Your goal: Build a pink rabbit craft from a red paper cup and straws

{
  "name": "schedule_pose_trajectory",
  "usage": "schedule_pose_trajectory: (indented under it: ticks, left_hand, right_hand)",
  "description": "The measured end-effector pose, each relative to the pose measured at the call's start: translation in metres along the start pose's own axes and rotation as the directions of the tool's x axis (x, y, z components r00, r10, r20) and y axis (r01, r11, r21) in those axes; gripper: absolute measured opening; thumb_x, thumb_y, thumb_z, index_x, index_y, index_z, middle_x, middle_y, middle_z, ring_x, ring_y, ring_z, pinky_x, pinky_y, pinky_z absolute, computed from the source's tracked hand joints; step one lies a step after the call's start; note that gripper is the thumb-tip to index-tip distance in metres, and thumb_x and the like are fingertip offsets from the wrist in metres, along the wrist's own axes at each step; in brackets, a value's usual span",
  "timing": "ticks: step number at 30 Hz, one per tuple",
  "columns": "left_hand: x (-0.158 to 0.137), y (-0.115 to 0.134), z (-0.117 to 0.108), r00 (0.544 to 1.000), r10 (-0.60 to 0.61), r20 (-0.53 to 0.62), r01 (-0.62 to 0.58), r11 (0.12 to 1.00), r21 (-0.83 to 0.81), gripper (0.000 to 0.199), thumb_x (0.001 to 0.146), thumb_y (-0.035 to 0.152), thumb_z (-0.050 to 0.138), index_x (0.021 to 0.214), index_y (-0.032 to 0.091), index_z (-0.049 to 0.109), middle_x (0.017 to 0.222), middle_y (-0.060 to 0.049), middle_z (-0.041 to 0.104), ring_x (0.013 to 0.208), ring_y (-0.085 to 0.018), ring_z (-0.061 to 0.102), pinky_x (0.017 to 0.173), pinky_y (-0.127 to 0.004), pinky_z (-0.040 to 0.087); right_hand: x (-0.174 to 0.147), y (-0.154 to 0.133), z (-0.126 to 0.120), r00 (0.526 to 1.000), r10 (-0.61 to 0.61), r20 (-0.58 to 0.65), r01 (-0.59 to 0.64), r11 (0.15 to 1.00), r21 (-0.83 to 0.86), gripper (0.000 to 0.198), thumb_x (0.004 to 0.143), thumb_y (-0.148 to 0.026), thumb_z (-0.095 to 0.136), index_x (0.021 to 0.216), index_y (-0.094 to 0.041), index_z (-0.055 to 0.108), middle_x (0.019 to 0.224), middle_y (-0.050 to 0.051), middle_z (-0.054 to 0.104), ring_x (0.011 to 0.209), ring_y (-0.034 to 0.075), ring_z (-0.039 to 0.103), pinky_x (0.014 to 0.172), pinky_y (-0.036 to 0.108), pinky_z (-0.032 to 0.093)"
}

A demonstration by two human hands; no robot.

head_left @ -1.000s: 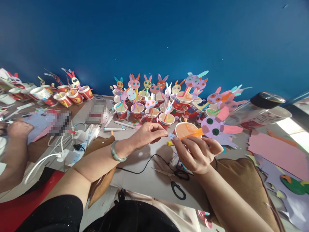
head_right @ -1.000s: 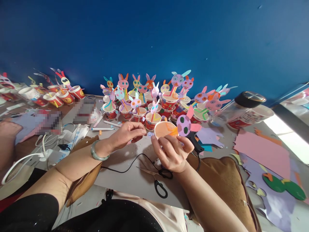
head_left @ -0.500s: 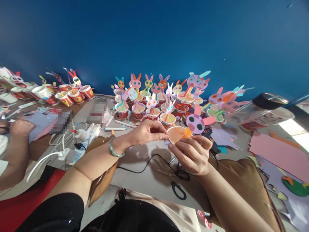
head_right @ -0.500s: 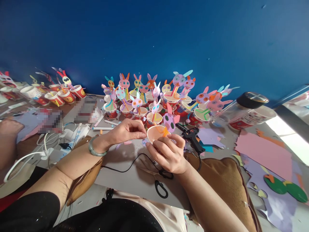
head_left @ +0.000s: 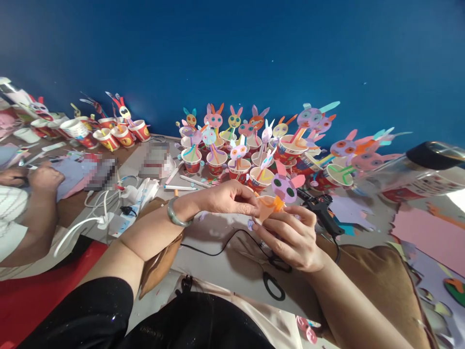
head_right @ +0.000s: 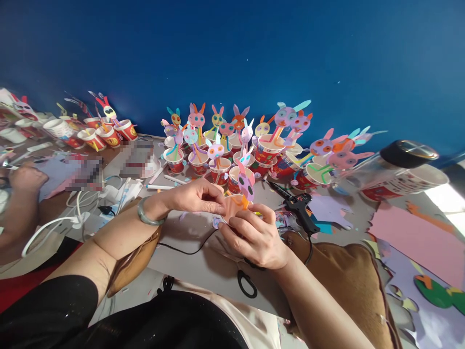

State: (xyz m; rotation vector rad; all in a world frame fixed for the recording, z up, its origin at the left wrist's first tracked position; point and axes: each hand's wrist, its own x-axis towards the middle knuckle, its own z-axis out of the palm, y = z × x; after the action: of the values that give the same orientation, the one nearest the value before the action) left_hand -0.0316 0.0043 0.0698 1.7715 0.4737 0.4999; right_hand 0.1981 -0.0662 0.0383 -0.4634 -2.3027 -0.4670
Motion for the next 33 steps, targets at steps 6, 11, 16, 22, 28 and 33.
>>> schedule_pose_trajectory:
  ticks: [6,11,16,22,28,33]
  left_hand:
    - [-0.0001,-0.0015,-0.003,0.959,-0.073,-0.274,0.011,0.975,-0.223,0.036,0.094,0.05,0.063,0.087,0.016,0.069,0.059,0.006,0.045,0.052,-0.006,0.038,0.05,-0.02,0.031]
    - [-0.0011,-0.0039,-0.0052,0.983,-0.096,-0.159,0.078,0.991,-0.111,0.024,0.084,0.037,0.077,0.08,0.014,0.074,0.07,0.0,0.065,0.065,-0.008,0.054,0.061,-0.022,0.043]
    - [-0.0017,-0.0037,-0.0045,0.99,-0.141,-0.001,0.141,0.988,-0.069,0.022,0.078,0.033,0.083,0.076,0.013,0.077,0.063,0.0,0.066,0.062,-0.008,0.055,0.062,-0.022,0.044]
    - [-0.0023,0.0013,-0.005,0.987,-0.157,-0.039,0.152,0.984,-0.096,0.031,0.07,0.04,0.089,0.072,0.012,0.075,0.063,0.0,0.066,0.058,-0.007,0.053,0.059,-0.022,0.042]
    - [-0.0053,0.0047,-0.0068,0.984,-0.175,0.025,0.174,0.984,0.035,0.032,0.079,0.042,0.081,0.071,0.012,0.078,0.059,0.0,0.063,0.056,-0.007,0.048,0.057,-0.022,0.036]
    - [-0.0045,0.0013,-0.0053,0.978,-0.201,0.049,0.2,0.979,0.021,0.027,0.081,0.038,0.079,0.077,0.011,0.08,0.062,0.0,0.065,0.059,-0.007,0.049,0.058,-0.022,0.036]
  right_hand:
    - [-0.0016,-0.0017,0.0008,0.999,0.03,0.037,-0.031,0.999,0.034,0.032,0.093,-0.012,0.063,0.111,-0.036,0.073,0.084,-0.006,0.075,0.082,0.013,0.069,0.088,0.04,0.045]
    - [-0.0024,-0.0008,0.0006,0.999,0.036,0.017,-0.037,0.999,0.02,0.031,0.092,-0.013,0.064,0.11,-0.036,0.073,0.083,-0.007,0.074,0.081,0.013,0.069,0.088,0.039,0.044]
    - [0.0015,-0.0005,-0.0015,0.999,-0.04,0.008,0.04,0.997,-0.062,0.024,0.092,-0.012,0.065,0.103,-0.031,0.074,0.081,-0.005,0.073,0.079,0.014,0.067,0.087,0.039,0.045]
    - [-0.0004,-0.0003,-0.0001,1.0,-0.006,0.004,0.006,1.0,-0.021,0.025,0.092,-0.011,0.065,0.102,-0.032,0.074,0.083,-0.005,0.073,0.081,0.014,0.066,0.086,0.039,0.042]
    - [0.0013,0.0004,-0.0014,1.0,-0.008,0.012,0.008,1.0,-0.022,0.027,0.091,-0.011,0.065,0.105,-0.032,0.074,0.082,-0.005,0.073,0.082,0.014,0.067,0.087,0.039,0.043]
    - [0.0012,0.0005,-0.0016,0.999,0.002,0.041,-0.001,1.0,-0.026,0.026,0.093,-0.013,0.063,0.107,-0.033,0.072,0.082,-0.006,0.073,0.08,0.013,0.068,0.085,0.039,0.043]
